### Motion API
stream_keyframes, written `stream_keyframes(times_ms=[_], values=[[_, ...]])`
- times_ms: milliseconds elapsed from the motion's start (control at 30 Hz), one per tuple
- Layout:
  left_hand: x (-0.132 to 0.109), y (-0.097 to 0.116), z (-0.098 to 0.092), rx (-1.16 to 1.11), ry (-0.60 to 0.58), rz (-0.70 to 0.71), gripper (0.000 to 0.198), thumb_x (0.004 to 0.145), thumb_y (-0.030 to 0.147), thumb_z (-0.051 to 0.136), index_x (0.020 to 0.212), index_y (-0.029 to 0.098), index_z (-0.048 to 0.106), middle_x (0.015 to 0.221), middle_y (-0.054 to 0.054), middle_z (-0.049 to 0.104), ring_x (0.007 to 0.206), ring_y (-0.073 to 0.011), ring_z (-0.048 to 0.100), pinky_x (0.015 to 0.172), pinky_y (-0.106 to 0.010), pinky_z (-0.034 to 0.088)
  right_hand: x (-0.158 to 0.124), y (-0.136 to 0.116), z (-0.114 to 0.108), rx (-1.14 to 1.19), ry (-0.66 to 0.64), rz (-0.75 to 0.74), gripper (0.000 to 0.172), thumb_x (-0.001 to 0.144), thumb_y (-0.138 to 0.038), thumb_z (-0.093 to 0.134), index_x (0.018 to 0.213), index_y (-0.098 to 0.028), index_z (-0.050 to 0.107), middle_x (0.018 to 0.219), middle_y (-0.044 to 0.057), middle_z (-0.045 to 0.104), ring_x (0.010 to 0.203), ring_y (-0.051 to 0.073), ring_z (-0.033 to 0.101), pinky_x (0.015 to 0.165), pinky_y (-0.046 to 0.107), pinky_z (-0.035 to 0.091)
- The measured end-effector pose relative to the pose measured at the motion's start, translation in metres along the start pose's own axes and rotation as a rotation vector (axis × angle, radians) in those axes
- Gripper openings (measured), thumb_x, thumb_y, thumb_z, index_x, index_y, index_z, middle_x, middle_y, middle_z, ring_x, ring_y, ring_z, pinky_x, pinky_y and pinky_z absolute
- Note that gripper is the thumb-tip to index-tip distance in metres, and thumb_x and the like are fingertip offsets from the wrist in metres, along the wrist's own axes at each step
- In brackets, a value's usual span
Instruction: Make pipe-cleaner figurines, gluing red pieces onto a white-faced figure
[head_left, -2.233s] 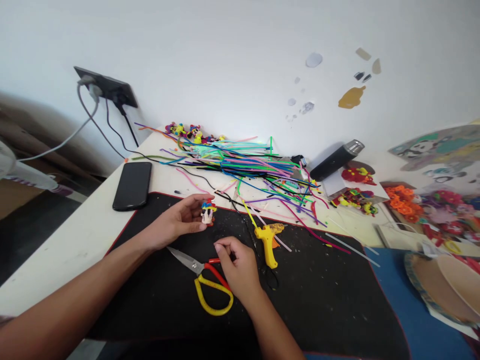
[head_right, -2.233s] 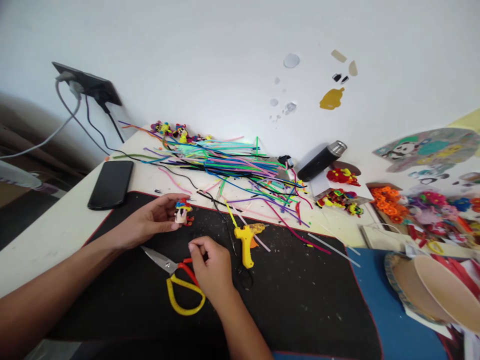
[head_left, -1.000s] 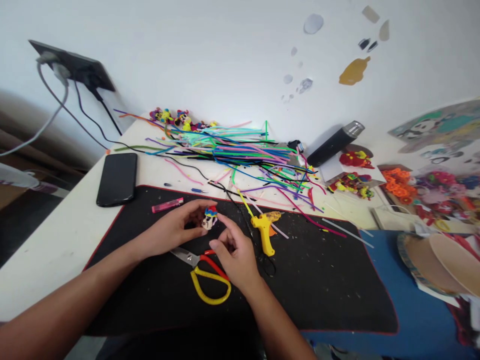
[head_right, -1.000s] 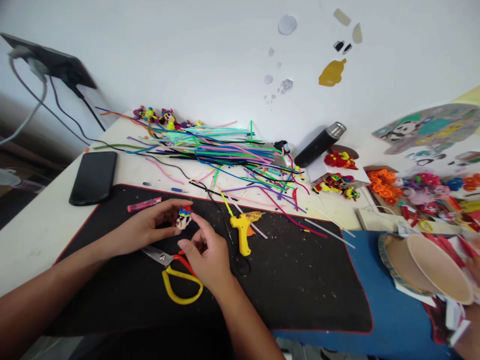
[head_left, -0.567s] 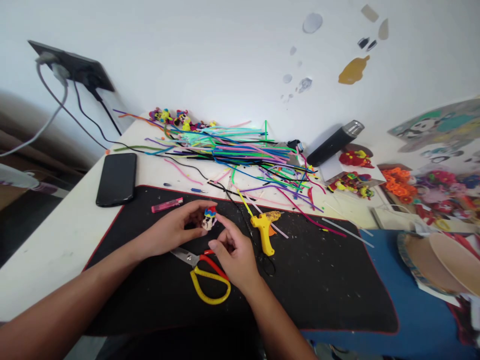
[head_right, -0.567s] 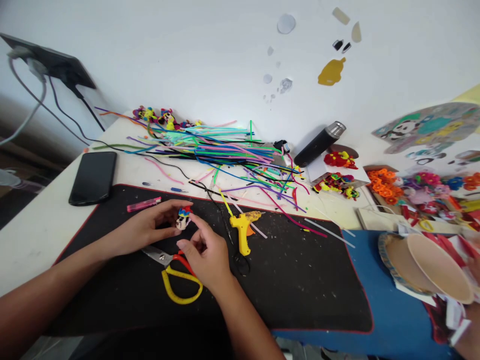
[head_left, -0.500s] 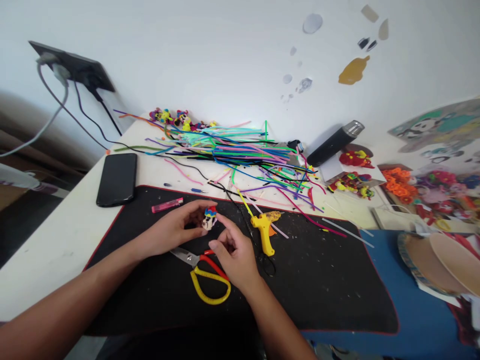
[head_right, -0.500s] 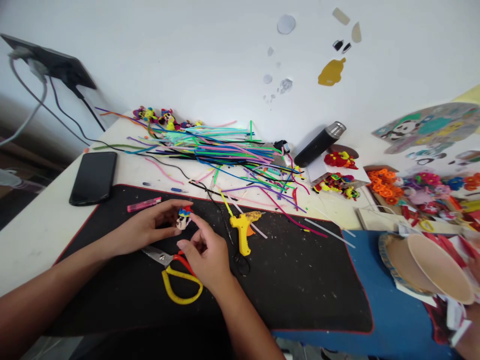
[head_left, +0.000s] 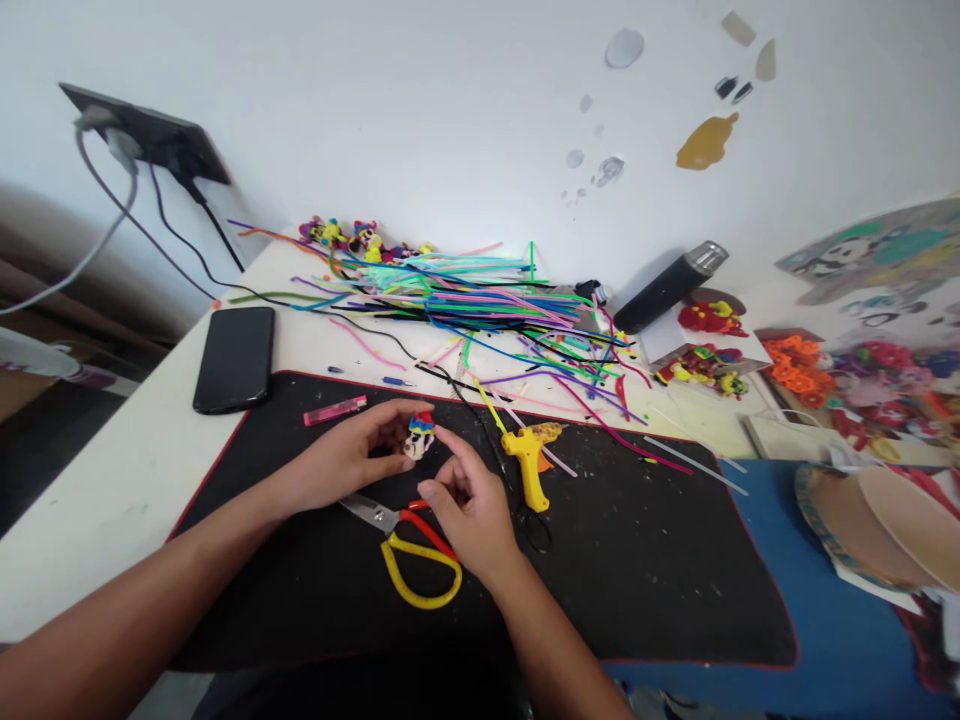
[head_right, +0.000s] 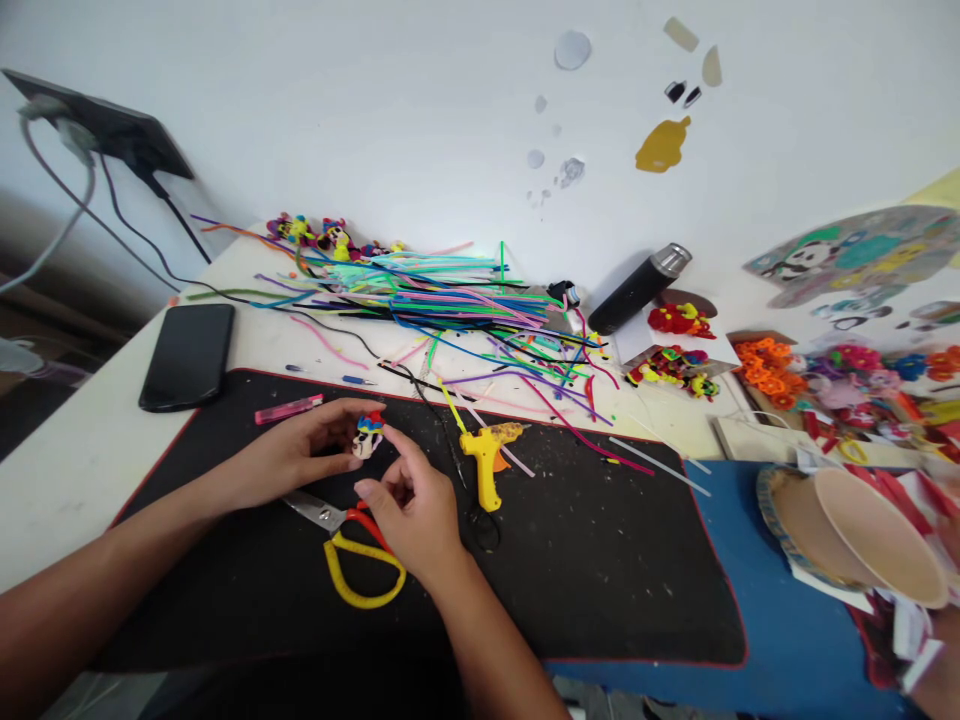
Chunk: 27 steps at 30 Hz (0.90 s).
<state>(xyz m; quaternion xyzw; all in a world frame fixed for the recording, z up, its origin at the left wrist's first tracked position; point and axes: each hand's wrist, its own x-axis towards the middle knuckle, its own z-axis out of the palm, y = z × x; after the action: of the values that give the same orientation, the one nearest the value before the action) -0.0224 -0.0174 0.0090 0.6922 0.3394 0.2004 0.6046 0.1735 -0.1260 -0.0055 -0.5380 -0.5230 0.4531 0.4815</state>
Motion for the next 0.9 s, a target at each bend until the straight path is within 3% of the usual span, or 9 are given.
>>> stream_keyframes(times_ms=[167, 567, 767, 900], values=[[0.000, 0.001, 0.000, -0.002, -0.016, -0.013, 0.061, 0.092, 0.033, 0.071, 0.150, 0.027, 0.052, 0.111, -0.003, 0.065, 0.095, -0.0211, 0.063, 0.083, -0.036, 0.053, 0.001, -0.001, 0.000, -0.001, -0.003, 0.007, 0.058, 0.095, -0.037, 0.073, 0.151, -0.024, 0.060, 0.072, -0.006, 0.057, 0.061, 0.012, 0.051, 0.059, 0.024, 0.042], [-0.001, 0.008, -0.003, 0.068, 0.008, 0.018, 0.059, 0.094, 0.037, 0.070, 0.149, 0.026, 0.054, 0.102, -0.002, 0.066, 0.091, -0.0211, 0.065, 0.082, -0.036, 0.056, 0.000, -0.003, 0.000, -0.033, 0.001, 0.017, 0.058, 0.095, -0.037, 0.073, 0.150, -0.022, 0.061, 0.073, -0.006, 0.058, 0.061, 0.012, 0.051, 0.060, 0.025, 0.044], [0.001, 0.010, -0.025, 0.262, 0.212, -0.010, 0.066, 0.091, 0.049, 0.071, 0.150, 0.024, 0.055, 0.123, -0.008, 0.071, 0.101, -0.0272, 0.068, 0.095, -0.044, 0.056, -0.001, -0.003, 0.000, -0.001, 0.044, 0.004, 0.053, 0.096, -0.033, 0.072, 0.146, -0.019, 0.064, 0.071, -0.006, 0.056, 0.061, 0.012, 0.050, 0.063, 0.025, 0.045], [0.005, 0.005, -0.031, 0.452, 0.257, 0.036, 0.063, 0.093, 0.048, 0.064, 0.149, 0.020, 0.055, 0.138, -0.013, 0.067, 0.115, -0.0319, 0.066, 0.105, -0.049, 0.053, -0.001, -0.001, 0.001, -0.024, 0.048, -0.003, 0.043, 0.096, -0.035, 0.071, 0.136, -0.020, 0.071, 0.069, -0.007, 0.052, 0.060, 0.012, 0.048, 0.063, 0.025, 0.044]])
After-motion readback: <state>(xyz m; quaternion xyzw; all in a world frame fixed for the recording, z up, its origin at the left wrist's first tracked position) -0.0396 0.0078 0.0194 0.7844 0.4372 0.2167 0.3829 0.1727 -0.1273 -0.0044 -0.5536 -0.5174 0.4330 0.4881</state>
